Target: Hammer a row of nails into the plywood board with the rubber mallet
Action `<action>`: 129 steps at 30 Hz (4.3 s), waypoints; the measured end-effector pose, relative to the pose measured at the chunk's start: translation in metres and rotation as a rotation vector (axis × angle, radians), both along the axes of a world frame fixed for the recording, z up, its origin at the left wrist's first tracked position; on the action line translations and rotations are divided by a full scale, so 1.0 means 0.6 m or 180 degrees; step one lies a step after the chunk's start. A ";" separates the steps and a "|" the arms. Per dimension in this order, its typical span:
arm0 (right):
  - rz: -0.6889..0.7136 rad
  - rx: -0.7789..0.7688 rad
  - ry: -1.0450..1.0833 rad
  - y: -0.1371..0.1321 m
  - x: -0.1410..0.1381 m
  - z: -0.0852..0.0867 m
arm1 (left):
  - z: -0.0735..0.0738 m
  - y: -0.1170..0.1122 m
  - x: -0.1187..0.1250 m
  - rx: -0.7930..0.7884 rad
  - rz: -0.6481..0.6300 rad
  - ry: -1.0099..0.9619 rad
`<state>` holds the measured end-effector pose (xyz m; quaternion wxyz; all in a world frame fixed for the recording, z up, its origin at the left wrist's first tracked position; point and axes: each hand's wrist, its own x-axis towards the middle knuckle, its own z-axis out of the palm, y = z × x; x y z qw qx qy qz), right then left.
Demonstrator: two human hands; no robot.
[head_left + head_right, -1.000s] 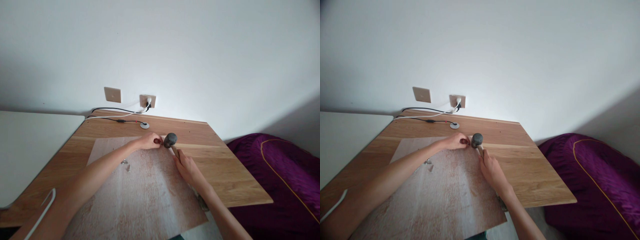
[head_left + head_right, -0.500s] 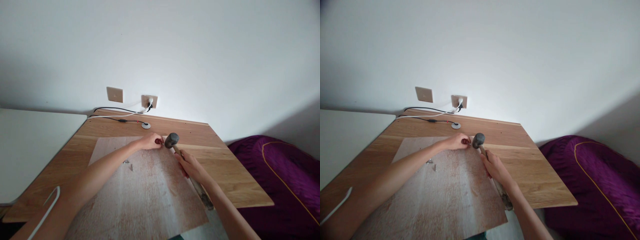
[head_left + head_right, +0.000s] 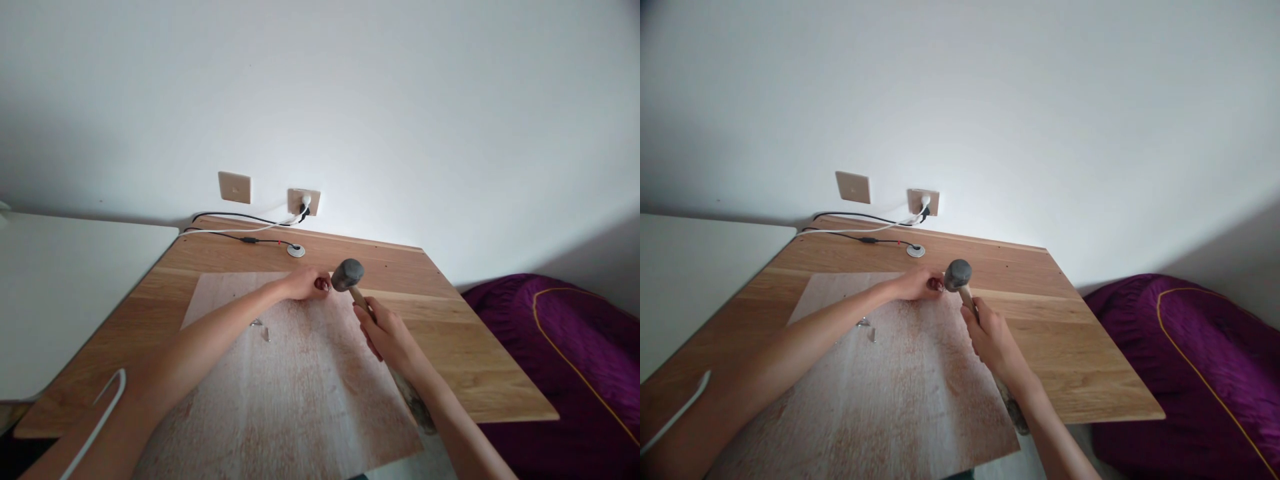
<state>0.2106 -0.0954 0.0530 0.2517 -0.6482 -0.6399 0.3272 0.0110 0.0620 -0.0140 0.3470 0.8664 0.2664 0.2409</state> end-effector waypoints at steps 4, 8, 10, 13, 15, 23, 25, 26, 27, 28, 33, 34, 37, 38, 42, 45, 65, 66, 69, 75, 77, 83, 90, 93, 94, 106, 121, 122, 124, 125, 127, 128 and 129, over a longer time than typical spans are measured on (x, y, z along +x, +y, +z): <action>0.0060 -0.0103 -0.0243 0.000 -0.001 0.000 | -0.001 0.001 -0.001 0.0135 0.0111 -0.0016; -0.0090 -0.0039 -0.0133 0.001 0.004 0.003 | -0.003 0.005 0.000 0.0138 0.0082 0.0005; -0.0100 -0.0019 -0.0081 0.002 0.005 0.004 | -0.004 0.006 0.001 0.0098 0.0049 -0.0018; -0.0023 -0.0042 -0.0126 0.000 0.004 0.000 | -0.004 0.005 0.000 0.0116 0.0060 0.0030; 0.0022 -0.0020 -0.0172 -0.003 0.002 -0.005 | -0.003 0.003 0.000 0.0133 0.0030 0.0032; 0.0113 -0.0019 -0.0212 -0.006 0.002 -0.007 | -0.004 0.002 0.000 0.0114 0.0037 -0.0128; 0.0017 0.0034 -0.0109 -0.004 0.005 -0.005 | -0.006 0.003 0.000 0.0068 0.0078 -0.0082; -0.0034 0.0066 -0.0070 -0.003 0.006 -0.005 | -0.006 0.004 0.000 0.0064 0.0073 -0.0060; -0.0078 0.0090 -0.0042 -0.003 0.008 -0.006 | -0.006 0.004 0.000 0.0065 0.0059 -0.0044; -0.0115 0.0105 -0.0024 -0.002 0.010 -0.007 | -0.005 0.005 0.000 0.0068 0.0045 -0.0036; -0.0143 0.0081 0.0032 -0.006 0.010 -0.018 | -0.004 0.004 0.000 0.0023 0.0064 -0.0009; -0.0115 0.0074 0.0015 -0.008 0.009 -0.019 | -0.004 0.004 0.000 0.0021 0.0086 -0.0003; 0.0055 -0.0016 -0.0143 -0.010 0.005 -0.017 | -0.007 0.004 0.000 0.0025 0.0105 -0.0047; 0.0108 -0.0044 -0.0191 -0.010 0.005 -0.015 | -0.008 0.003 0.000 0.0024 0.0100 -0.0085; 0.0008 -0.0010 -0.0124 -0.007 0.008 -0.009 | -0.008 0.005 0.000 0.0001 0.0064 -0.0170; -0.0109 0.0066 -0.0010 -0.006 0.013 -0.005 | -0.006 0.007 0.000 -0.0045 0.0022 -0.0161; -0.0101 0.0090 0.0025 -0.007 0.013 -0.013 | 0.005 -0.001 -0.003 -0.0175 0.0178 -0.0127; -0.0104 0.0091 0.0026 -0.007 0.012 -0.014 | 0.005 -0.002 -0.003 -0.0174 0.0219 -0.0113; -0.0139 0.0075 0.0050 -0.007 0.012 -0.014 | 0.006 -0.001 -0.004 -0.0147 0.0281 -0.0091; -0.0199 0.0028 0.0116 -0.008 0.015 -0.014 | 0.007 0.000 -0.004 -0.0047 0.0327 -0.0191; -0.0202 0.0023 0.0120 -0.008 0.016 -0.014 | 0.008 -0.001 -0.004 -0.0036 0.0387 -0.0214; -0.0123 0.0083 0.0109 -0.009 0.017 -0.015 | 0.012 -0.005 -0.003 -0.0049 0.0439 -0.0153; -0.0165 0.0063 0.0056 -0.007 0.018 -0.019 | 0.013 -0.005 -0.004 -0.0047 0.0401 -0.0055; -0.0119 0.0039 0.0072 -0.005 0.015 -0.021 | 0.009 -0.005 -0.003 -0.0039 0.0295 0.0042; -0.0113 0.0020 0.0063 -0.005 0.013 -0.021 | 0.007 -0.005 -0.003 -0.0021 0.0260 0.0056; 0.0018 -0.0159 -0.0174 -0.002 0.007 -0.017 | -0.006 0.000 -0.001 0.0099 0.0262 -0.0023; -0.0033 -0.0122 -0.0161 -0.006 0.022 -0.017 | 0.003 -0.001 -0.001 -0.0089 0.0221 -0.0086; -0.0030 -0.0139 -0.0165 -0.006 0.022 -0.015 | 0.002 -0.001 -0.001 -0.0110 0.0233 -0.0080; -0.0028 -0.0141 -0.0147 -0.006 0.022 -0.012 | 0.002 -0.002 -0.001 -0.0164 0.0253 -0.0070; -0.0030 -0.0129 -0.0135 -0.006 0.022 -0.012 | 0.002 -0.002 -0.001 -0.0193 0.0264 -0.0066; -0.0011 -0.0094 -0.0111 -0.005 0.022 -0.015 | 0.002 -0.004 -0.001 -0.0218 0.0283 -0.0072; 0.0010 -0.0084 -0.0104 -0.004 0.022 -0.018 | 0.002 -0.004 -0.001 -0.0214 0.0286 -0.0085; 0.0035 -0.0079 -0.0106 -0.004 0.021 -0.022 | 0.002 -0.005 -0.001 -0.0206 0.0288 -0.0103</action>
